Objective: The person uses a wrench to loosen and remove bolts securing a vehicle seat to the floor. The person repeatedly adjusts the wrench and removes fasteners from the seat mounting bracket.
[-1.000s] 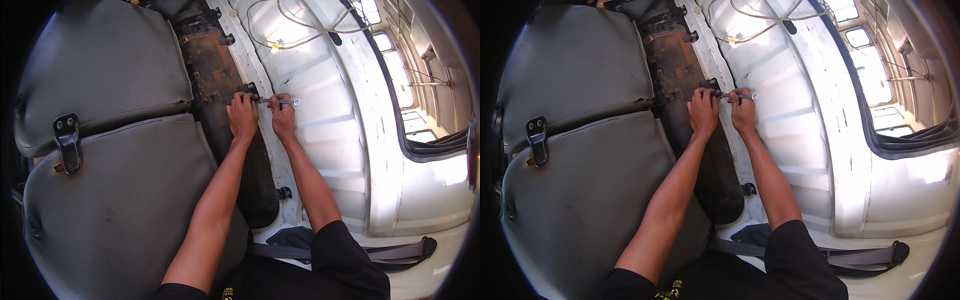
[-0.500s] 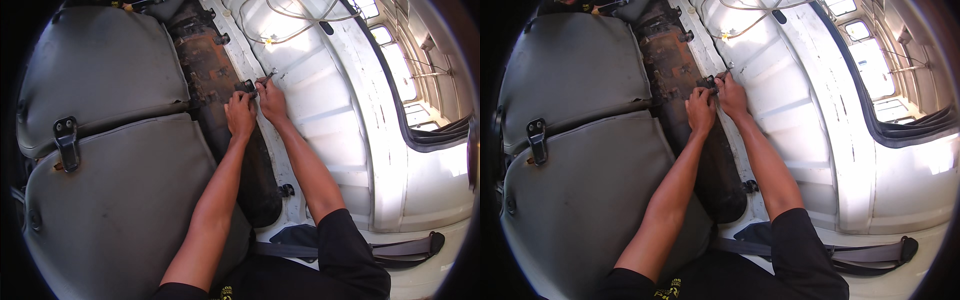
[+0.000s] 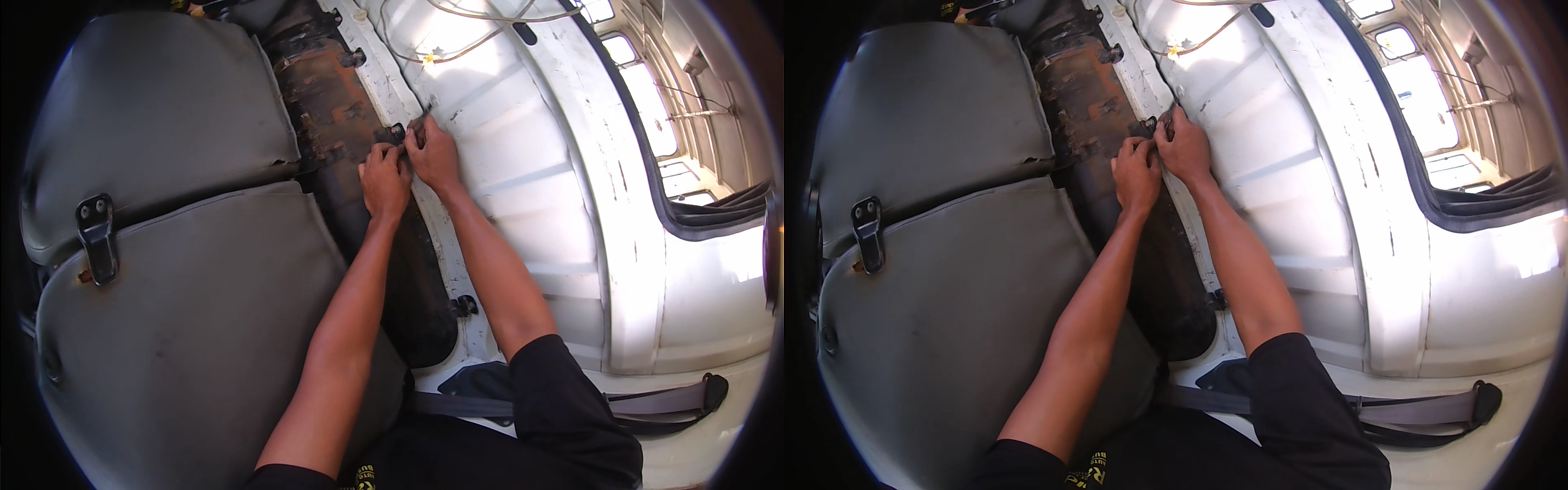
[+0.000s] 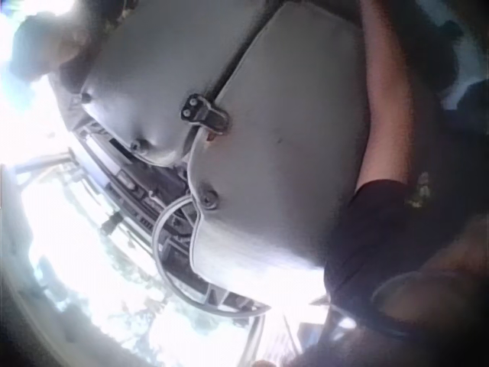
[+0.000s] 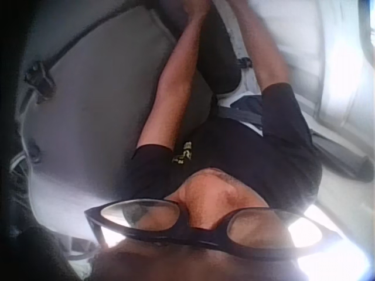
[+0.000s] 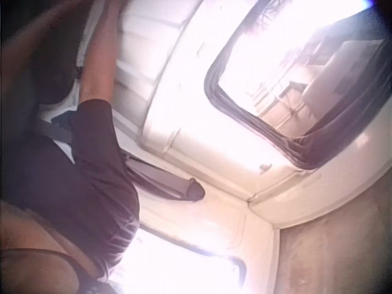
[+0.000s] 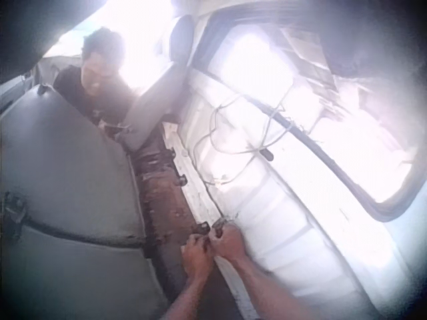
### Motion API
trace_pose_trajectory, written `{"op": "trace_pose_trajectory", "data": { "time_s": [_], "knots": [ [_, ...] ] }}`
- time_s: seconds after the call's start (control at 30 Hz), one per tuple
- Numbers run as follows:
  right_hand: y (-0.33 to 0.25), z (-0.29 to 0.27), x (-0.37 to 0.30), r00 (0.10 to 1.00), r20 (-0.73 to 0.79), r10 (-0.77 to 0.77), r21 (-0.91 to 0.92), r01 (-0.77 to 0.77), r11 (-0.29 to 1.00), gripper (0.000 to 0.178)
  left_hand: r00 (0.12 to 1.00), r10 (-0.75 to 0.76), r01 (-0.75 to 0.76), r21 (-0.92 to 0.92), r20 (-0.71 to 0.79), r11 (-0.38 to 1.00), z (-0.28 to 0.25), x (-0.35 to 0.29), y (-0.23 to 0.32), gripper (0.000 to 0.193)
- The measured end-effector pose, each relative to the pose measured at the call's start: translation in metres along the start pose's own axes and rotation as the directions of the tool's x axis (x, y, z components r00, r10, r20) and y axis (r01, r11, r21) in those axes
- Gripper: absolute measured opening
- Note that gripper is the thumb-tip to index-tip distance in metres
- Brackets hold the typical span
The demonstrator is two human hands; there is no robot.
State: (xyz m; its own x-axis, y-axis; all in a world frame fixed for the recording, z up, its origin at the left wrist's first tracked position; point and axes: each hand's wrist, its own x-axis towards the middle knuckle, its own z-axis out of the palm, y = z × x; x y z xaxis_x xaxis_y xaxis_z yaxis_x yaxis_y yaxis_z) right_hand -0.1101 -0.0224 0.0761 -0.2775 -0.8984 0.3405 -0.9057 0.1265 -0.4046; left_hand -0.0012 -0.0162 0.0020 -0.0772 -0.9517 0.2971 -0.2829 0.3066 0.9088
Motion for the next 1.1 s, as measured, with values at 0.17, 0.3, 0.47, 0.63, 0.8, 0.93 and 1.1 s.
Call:
{"op": "trace_pose_trajectory", "data": {
  "time_s": [0.17, 0.3, 0.47, 0.63, 0.8, 0.93, 1.1],
  "knots": [
    [-0.007, -0.002, -0.008, 0.999, 0.028, -0.032, 0.211, 0.026, 0.977, 0.008, 0.999, -0.036, 0.036, 0.013, 0.019, 0.999, -0.008, 0.001, -0.013, 0.034],
    [0.011, -0.019, -0.016, 0.999, 0.023, -0.042, 0.201, 0.037, 0.979, 0.014, 0.996, 0.014, -0.007, -0.075, 0.089, 0.997, -0.006, -0.008, 0.016, 0.043],
    [0.002, -0.016, -0.004, 0.997, -0.002, -0.074, 0.237, 0.072, 0.969, 0.018, 0.988, 0.113, -0.093, -0.185, 0.101, 0.978, 0.007, 0.009, -0.007, 0.048],
    [0.023, -0.026, -0.035, 0.984, 0.073, -0.161, 0.291, 0.133, 0.947, 0.022, 0.987, 0.053, -0.032, -0.139, 0.153, 0.99, 0.01, 0.002, 0.003, 0.042],
    [0.004, -0.047, -0.045, 0.977, 0.055, -0.204, 0.02, 0.203, 0.979, 0.04, 0.988, 0.069, -0.05, -0.14, 0.136, 0.989, -0.01, 0.008, 0.018, 0.039],
    [0.015, -0.034, -0.053, 0.973, 0.005, -0.23, -0.035, 0.23, 0.972, 0.036, 0.993, 0.075, -0.074, -0.014, 0.096, 0.997, 0.002, -0.006, 0.009, 0.039],
    [0.009, -0.038, -0.049, 0.971, 0.038, -0.238, 0.064, 0.235, 0.97, 0.029, 0.985, 0.091, -0.091, -0.01, 0.146, 0.996, 0.0, -0.003, 0.012, 0.035]
  ]
}}
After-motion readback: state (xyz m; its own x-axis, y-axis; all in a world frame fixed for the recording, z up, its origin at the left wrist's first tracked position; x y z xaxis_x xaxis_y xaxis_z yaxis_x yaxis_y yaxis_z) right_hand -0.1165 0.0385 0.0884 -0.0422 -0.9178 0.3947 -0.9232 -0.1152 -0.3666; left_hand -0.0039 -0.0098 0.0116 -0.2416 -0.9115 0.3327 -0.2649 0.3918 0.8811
